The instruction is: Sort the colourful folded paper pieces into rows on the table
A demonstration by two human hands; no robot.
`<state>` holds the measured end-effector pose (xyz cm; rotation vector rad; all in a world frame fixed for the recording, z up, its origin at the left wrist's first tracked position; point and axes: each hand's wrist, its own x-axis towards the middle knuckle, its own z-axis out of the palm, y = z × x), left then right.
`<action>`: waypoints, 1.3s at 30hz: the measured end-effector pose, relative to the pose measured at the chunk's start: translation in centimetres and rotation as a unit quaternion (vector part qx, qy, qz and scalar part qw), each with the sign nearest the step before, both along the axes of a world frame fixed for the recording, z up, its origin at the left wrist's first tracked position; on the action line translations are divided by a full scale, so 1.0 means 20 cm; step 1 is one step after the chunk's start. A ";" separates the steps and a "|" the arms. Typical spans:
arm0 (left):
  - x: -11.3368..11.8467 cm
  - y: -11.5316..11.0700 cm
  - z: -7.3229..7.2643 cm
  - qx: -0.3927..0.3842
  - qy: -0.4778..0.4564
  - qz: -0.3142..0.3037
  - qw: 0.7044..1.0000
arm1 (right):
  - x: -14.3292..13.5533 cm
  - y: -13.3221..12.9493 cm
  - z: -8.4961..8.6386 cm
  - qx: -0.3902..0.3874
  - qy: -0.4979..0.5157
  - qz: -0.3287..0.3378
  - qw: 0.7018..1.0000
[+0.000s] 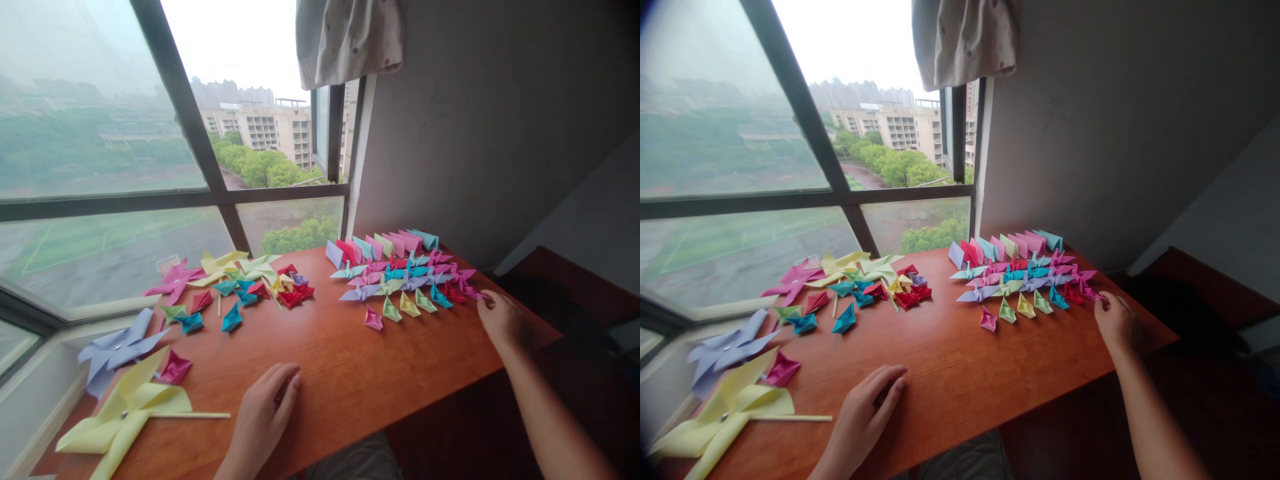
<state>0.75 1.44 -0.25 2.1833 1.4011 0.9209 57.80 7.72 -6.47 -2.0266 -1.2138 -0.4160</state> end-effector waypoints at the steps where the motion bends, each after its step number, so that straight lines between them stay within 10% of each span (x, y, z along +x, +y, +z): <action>1: 0.00 0.00 0.00 0.001 -0.001 0.001 1.000 | -0.01 0.00 0.00 0.002 0.001 0.000 1.000; 11: 0.00 -0.01 0.00 -0.005 -0.003 0.004 1.000 | -0.30 -0.07 0.17 0.089 -0.015 0.007 0.996; 18: 0.00 -0.01 0.00 -0.014 -0.004 0.003 1.000 | -1.05 -0.13 0.33 0.071 0.065 0.235 0.967; 25: 0.01 -0.02 0.01 -0.016 -0.011 0.008 1.000 | -1.69 -0.05 0.28 -0.042 0.157 0.443 0.882; 39: 0.01 -0.02 0.02 -0.020 -0.017 0.009 1.000 | -2.05 0.37 0.28 -0.164 0.101 0.387 0.902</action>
